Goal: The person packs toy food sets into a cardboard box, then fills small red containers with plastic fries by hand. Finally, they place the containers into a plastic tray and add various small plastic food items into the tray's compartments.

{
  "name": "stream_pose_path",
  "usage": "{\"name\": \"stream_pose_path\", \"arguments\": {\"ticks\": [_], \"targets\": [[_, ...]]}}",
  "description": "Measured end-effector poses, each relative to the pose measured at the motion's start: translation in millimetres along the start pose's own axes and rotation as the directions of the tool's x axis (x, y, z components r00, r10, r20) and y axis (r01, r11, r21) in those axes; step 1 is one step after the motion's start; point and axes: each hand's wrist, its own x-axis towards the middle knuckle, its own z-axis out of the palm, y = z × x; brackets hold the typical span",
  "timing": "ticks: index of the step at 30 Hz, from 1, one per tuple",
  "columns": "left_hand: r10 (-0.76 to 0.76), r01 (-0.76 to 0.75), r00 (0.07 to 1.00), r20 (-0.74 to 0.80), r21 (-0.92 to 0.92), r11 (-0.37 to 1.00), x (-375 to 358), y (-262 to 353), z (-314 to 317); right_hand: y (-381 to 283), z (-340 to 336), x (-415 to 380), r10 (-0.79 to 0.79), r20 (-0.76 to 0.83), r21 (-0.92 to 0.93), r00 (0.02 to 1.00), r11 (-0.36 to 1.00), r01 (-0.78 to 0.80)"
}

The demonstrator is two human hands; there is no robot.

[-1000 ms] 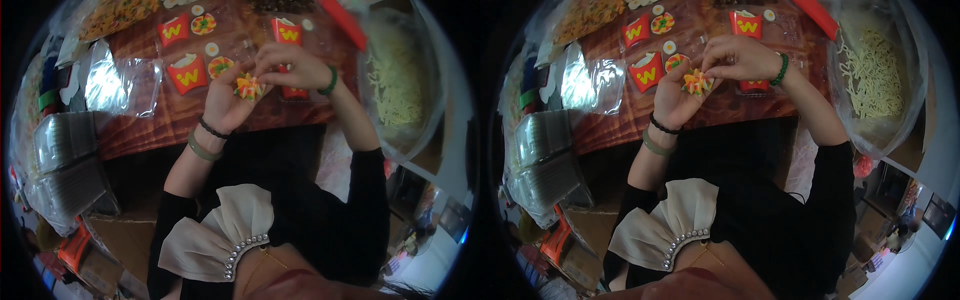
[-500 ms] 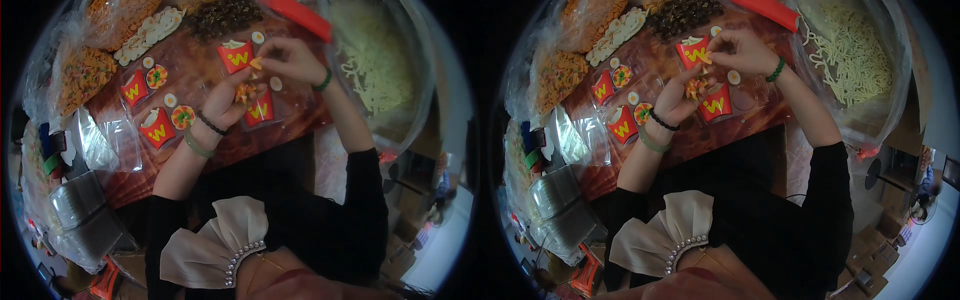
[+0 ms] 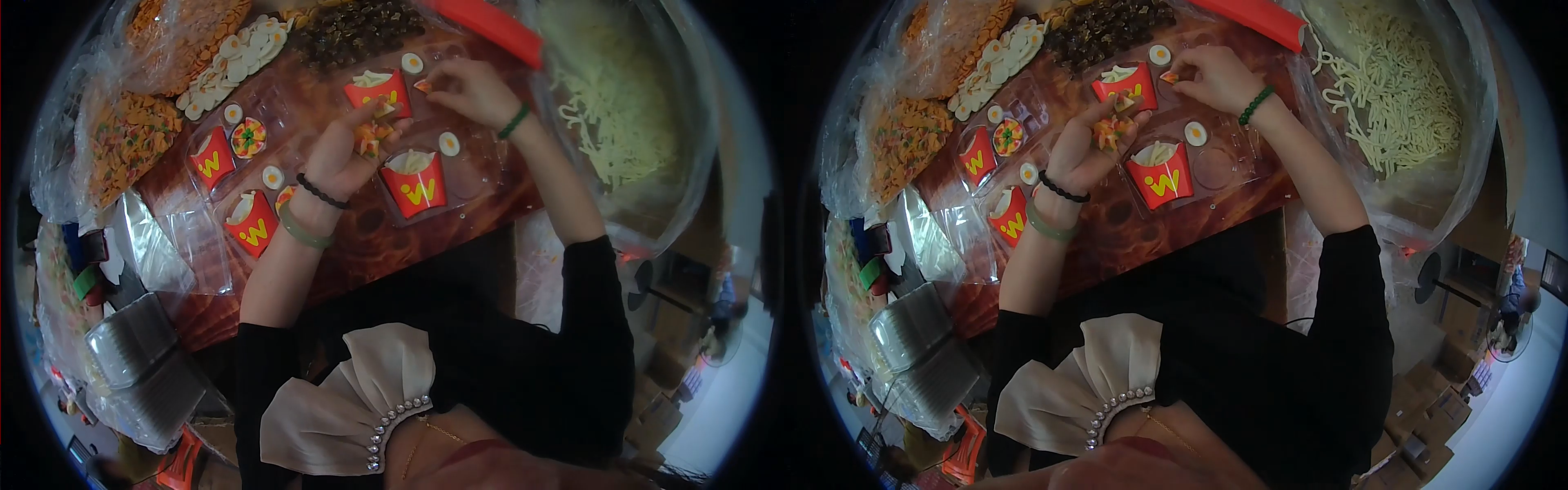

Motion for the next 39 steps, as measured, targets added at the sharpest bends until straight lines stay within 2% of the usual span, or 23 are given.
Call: {"name": "stream_pose_path", "arguments": {"ticks": [6,8,9,11,12,14,15,16,17,18,19,20,21,24,26,27,29,30,32,33,35,39], "targets": [[-0.065,0.064,0.996,0.059,0.016,0.998,9.4,0.6,-6.4,1.7,8.4,-2.1,0.124,-0.063,0.069,0.990,0.990,-0.120],[-0.048,0.046,0.996,0.072,0.035,0.998,10.4,0.0,-5.4,-4.7,7.8,-1.6,0.104,-0.091,0.287,0.990,0.955,-0.074],[-0.038,0.033,0.996,0.086,0.054,0.998,11.2,-0.7,-4.8,-12.3,6.5,-0.8,0.103,-0.088,0.287,0.991,0.955,-0.074],[-0.051,0.038,0.991,0.125,0.104,0.994,16.2,-1.2,-5.6,-27.4,4.7,-0.8,0.030,0.090,0.476,0.995,0.877,-0.070],[-0.063,0.038,0.984,0.164,0.155,0.987,17.8,-1.4,-4.9,-25.9,5.0,-1.2,0.035,0.088,0.475,0.995,0.877,-0.073],[-0.075,0.050,0.982,0.174,0.143,0.988,17.7,-1.0,-1.9,-21.9,6.6,0.5,0.145,0.184,0.566,0.972,0.793,-0.225],[-0.081,0.057,0.980,0.182,0.129,0.990,16.4,0.4,0.5,-20.1,5.6,0.2,0.142,0.186,0.566,0.972,0.793,-0.225],[-0.076,0.054,0.981,0.180,0.126,0.991,13.4,1.6,2.8,-17.3,3.3,-1.4,0.180,0.109,0.508,0.978,0.835,-0.210],[-0.046,0.034,0.993,0.108,0.113,0.993,9.0,2.1,6.0,-15.2,2.5,-2.3,0.211,0.028,0.446,0.977,0.872,-0.202],[-0.020,0.016,0.999,0.036,0.103,0.995,6.2,2.1,8.0,-9.7,6.0,-2.6,0.212,0.030,0.446,0.977,0.872,-0.203],[-0.024,0.020,0.999,0.036,0.103,0.994,5.0,2.4,7.9,-1.4,11.5,-3.8,0.187,0.017,0.314,0.982,0.932,-0.183],[-0.047,0.046,0.998,0.037,0.025,0.999,4.0,3.1,7.2,4.3,14.4,-5.8,0.161,0.008,0.174,0.987,0.972,-0.160],[-0.069,0.071,0.997,0.040,-0.052,0.996,3.8,3.3,6.8,2.0,14.1,-6.2,0.165,0.007,0.173,0.986,0.971,-0.164],[-0.057,0.071,0.993,0.101,-0.131,0.989,3.1,0.1,3.8,-3.5,17.2,-4.5,0.187,-0.055,0.155,0.981,0.972,-0.177],[-0.047,0.068,0.988,0.144,-0.141,0.988,3.0,-1.1,2.7,2.5,20.4,-4.5,0.139,-0.084,0.061,0.987,0.989,-0.135],[-0.039,0.068,0.981,0.190,-0.150,0.986,3.4,-2.3,2.8,1.2,20.2,-4.8,0.141,-0.084,0.062,0.986,0.989,-0.137],[-0.022,0.047,0.980,0.198,-0.123,0.991,4.9,-5.0,4.8,-3.9,17.1,-3.3,0.163,-0.117,0.343,0.980,0.932,-0.114],[-0.002,0.022,0.979,0.205,-0.098,0.995,5.6,-5.6,5.5,-11.8,12.7,-4.0,0.162,-0.115,0.344,0.980,0.932,-0.114],[0.025,-0.015,0.979,0.203,-0.051,0.999,6.1,-6.5,6.2,-29.3,4.8,-9.1,0.117,0.143,0.636,0.983,0.750,-0.182],[0.049,-0.050,0.978,0.204,-0.002,0.999,6.4,-7.1,6.3,-27.9,5.7,-9.6,0.119,0.144,0.637,0.982,0.749,-0.184],[0.044,-0.040,0.977,0.211,-0.023,0.999,11.4,-10.6,1.1,-24.2,6.5,-10.5,-0.036,0.171,0.423,0.985,0.905,-0.040],[0.037,-0.026,0.978,0.206,-0.055,0.998,7.6,-10.6,1.8,-26.4,1.2,-12.1,0.021,0.235,0.440,0.972,0.889,-0.126]]}}
